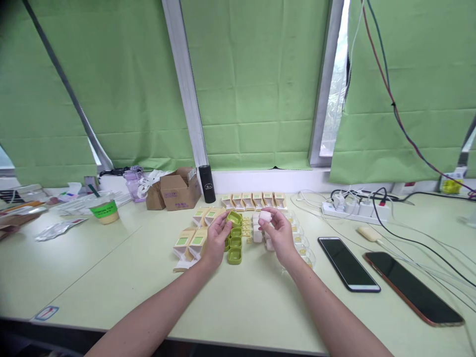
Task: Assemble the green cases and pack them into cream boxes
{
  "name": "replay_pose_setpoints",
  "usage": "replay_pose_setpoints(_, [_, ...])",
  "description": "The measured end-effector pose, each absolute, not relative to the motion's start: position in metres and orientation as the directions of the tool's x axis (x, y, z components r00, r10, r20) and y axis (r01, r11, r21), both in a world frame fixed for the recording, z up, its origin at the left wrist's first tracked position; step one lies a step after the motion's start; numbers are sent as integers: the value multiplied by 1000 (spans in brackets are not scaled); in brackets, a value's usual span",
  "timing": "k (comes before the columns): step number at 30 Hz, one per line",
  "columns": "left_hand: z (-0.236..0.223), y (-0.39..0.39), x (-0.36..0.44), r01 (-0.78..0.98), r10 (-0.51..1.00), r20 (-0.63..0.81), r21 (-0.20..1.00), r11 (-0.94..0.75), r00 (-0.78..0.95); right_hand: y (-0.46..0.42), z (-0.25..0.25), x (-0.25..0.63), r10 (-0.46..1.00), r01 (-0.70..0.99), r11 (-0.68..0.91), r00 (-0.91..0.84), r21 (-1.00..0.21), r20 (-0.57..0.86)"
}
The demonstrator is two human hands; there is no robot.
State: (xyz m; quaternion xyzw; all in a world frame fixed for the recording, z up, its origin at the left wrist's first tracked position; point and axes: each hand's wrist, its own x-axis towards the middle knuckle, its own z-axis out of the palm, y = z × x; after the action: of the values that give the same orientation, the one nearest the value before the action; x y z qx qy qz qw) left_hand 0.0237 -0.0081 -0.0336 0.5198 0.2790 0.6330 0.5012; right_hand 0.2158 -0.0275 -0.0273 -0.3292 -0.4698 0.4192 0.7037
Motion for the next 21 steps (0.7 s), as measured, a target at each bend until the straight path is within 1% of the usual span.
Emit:
replay_pose_setpoints(6, [-32, -9, 24, -338, 913, 406, 865, -370, 40, -27, -28, 216, 894, -139, 438, 171, -888, 415])
replay_pose_setpoints(11, [-34, -7, 24, -313, 907, 420, 865, -391, 27, -26, -31, 213, 847, 7, 512, 161, -859, 506])
replay_pose_setpoints(14, [-37, -5, 23, -299, 905, 426, 866, -401, 20, -26, -34, 213, 826, 144, 523, 154, -840, 542])
replay_pose_setpoints(17, [-40, -3, 22, -284, 904, 428, 868, -407, 13, -28, -35, 216, 820, 316, 504, 116, -804, 560])
replay_pose_setpoints(21, [-39, -3, 22, -276, 897, 441, 865, -419, 18, -33, -32, 219, 835, 556, 471, -32, -684, 549])
